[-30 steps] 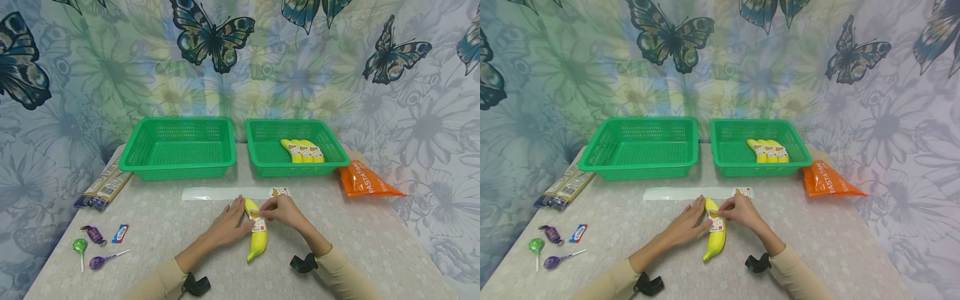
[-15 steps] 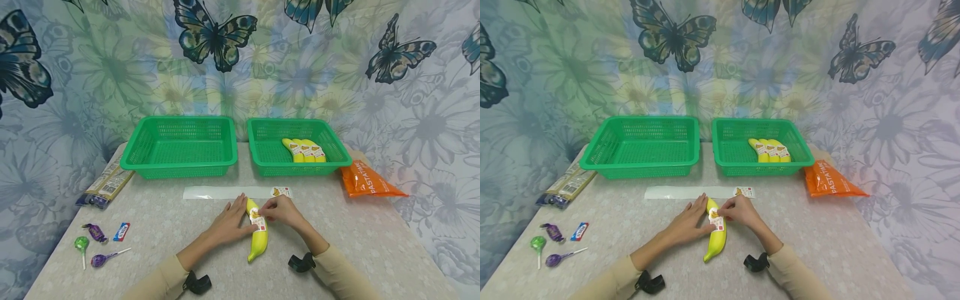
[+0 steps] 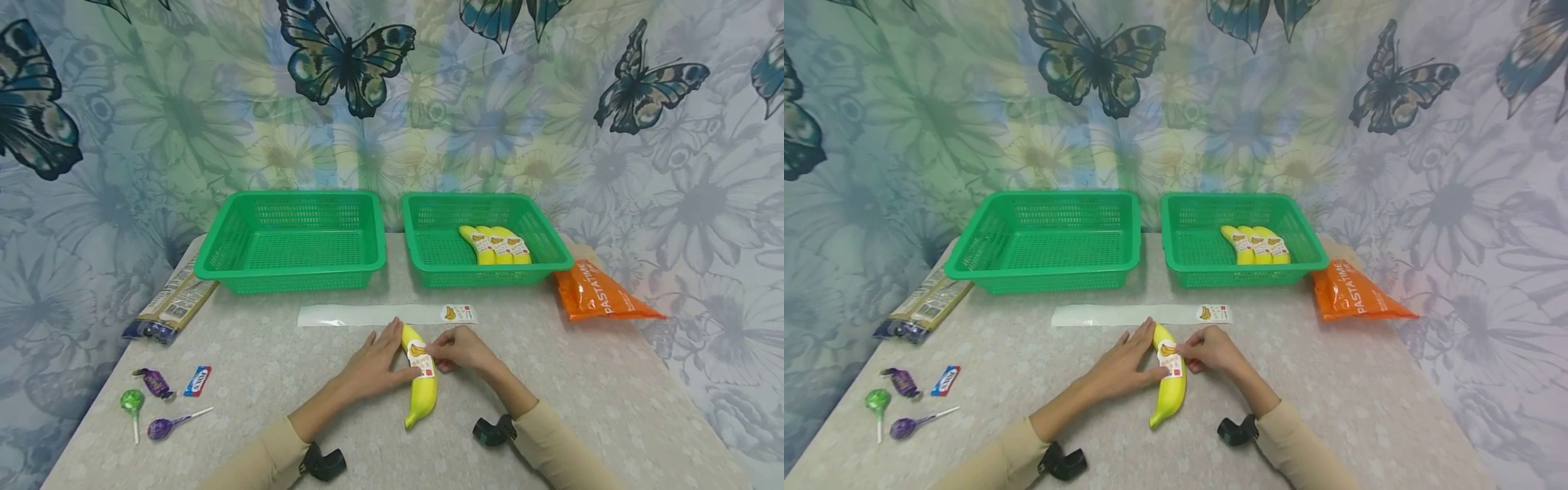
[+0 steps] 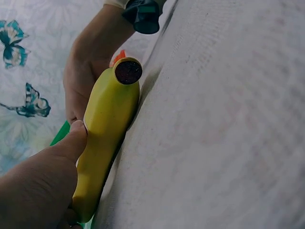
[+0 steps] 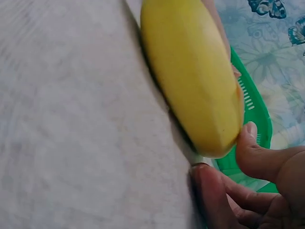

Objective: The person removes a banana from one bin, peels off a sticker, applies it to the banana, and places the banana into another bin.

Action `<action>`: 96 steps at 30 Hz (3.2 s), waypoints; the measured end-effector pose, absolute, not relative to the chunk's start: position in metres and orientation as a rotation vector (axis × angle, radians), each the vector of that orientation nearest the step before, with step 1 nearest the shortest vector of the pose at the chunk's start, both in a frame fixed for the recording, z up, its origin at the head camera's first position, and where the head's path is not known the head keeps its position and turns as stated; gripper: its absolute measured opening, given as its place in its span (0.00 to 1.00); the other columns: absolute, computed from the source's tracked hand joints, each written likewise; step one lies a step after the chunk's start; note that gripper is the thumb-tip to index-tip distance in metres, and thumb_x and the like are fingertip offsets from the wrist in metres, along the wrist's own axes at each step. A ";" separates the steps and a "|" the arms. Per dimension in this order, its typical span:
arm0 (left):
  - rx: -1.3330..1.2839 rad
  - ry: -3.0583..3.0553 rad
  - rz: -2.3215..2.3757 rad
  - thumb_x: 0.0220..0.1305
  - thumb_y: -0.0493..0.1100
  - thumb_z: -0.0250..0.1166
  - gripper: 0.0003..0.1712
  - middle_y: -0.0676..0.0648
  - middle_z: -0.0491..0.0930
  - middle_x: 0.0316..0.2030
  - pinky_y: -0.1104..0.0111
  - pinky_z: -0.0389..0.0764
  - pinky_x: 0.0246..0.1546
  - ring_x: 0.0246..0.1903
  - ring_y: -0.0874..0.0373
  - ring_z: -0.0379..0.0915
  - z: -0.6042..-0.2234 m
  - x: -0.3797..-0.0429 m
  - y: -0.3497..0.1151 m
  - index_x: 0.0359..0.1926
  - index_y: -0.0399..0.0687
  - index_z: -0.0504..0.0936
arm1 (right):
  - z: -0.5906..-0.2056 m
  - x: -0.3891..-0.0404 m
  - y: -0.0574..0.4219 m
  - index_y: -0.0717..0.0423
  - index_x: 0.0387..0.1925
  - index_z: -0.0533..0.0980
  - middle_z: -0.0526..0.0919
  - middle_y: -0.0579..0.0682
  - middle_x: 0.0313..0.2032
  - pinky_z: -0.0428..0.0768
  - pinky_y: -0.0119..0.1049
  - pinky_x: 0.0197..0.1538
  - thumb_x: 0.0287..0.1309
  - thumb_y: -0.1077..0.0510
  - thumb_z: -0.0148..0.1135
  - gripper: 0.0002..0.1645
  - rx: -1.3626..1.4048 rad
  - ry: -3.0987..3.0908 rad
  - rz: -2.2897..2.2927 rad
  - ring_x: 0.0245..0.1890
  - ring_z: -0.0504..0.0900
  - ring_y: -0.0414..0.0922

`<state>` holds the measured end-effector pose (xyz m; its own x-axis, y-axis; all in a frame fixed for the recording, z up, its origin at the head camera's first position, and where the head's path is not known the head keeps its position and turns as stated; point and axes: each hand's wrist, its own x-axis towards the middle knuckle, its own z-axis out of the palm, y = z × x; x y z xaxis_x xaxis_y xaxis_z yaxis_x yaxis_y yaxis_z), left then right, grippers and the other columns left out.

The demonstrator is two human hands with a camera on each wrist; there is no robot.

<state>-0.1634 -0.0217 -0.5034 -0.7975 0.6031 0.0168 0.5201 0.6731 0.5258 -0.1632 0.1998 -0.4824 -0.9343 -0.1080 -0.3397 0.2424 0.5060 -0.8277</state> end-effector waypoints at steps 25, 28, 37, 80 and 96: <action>0.756 2.770 0.994 0.42 0.63 0.77 0.57 0.37 0.77 0.60 0.49 0.77 0.56 0.57 0.37 0.74 -0.499 -0.188 -0.013 0.70 0.43 0.66 | -0.480 -0.164 0.198 0.72 0.38 0.82 0.87 0.56 0.28 0.87 0.35 0.31 0.58 0.65 0.66 0.10 0.025 2.372 -1.462 0.22 0.84 0.39; 0.783 2.808 1.001 0.42 0.62 0.77 0.53 0.37 0.81 0.55 0.53 0.79 0.52 0.51 0.41 0.78 -0.500 -0.190 -0.012 0.67 0.42 0.70 | -0.480 -0.164 0.198 0.71 0.37 0.82 0.86 0.55 0.28 0.86 0.34 0.31 0.58 0.66 0.66 0.09 0.042 2.377 -1.458 0.22 0.83 0.39; 0.818 2.870 1.029 0.47 0.55 0.76 0.42 0.39 0.83 0.53 0.54 0.81 0.49 0.48 0.42 0.81 -0.504 -0.192 -0.011 0.61 0.40 0.77 | -0.485 -0.166 0.197 0.70 0.36 0.82 0.85 0.54 0.28 0.86 0.34 0.31 0.58 0.67 0.65 0.07 0.050 2.381 -1.438 0.23 0.83 0.39; 0.887 2.616 0.862 0.50 0.73 0.66 0.70 0.37 0.37 0.77 0.52 0.49 0.76 0.77 0.47 0.38 -0.502 -0.156 -0.028 0.76 0.33 0.43 | -0.474 -0.156 0.199 0.64 0.39 0.85 0.87 0.50 0.29 0.84 0.33 0.32 0.59 0.47 0.67 0.22 -0.016 2.385 -1.284 0.26 0.84 0.40; 0.884 2.671 0.851 0.51 0.74 0.64 0.69 0.43 0.37 0.78 0.51 0.52 0.75 0.77 0.50 0.37 -0.486 -0.179 -0.029 0.77 0.40 0.41 | -0.473 -0.152 0.191 0.63 0.37 0.86 0.87 0.50 0.29 0.86 0.36 0.32 0.52 0.50 0.73 0.20 0.038 2.390 -1.369 0.25 0.84 0.40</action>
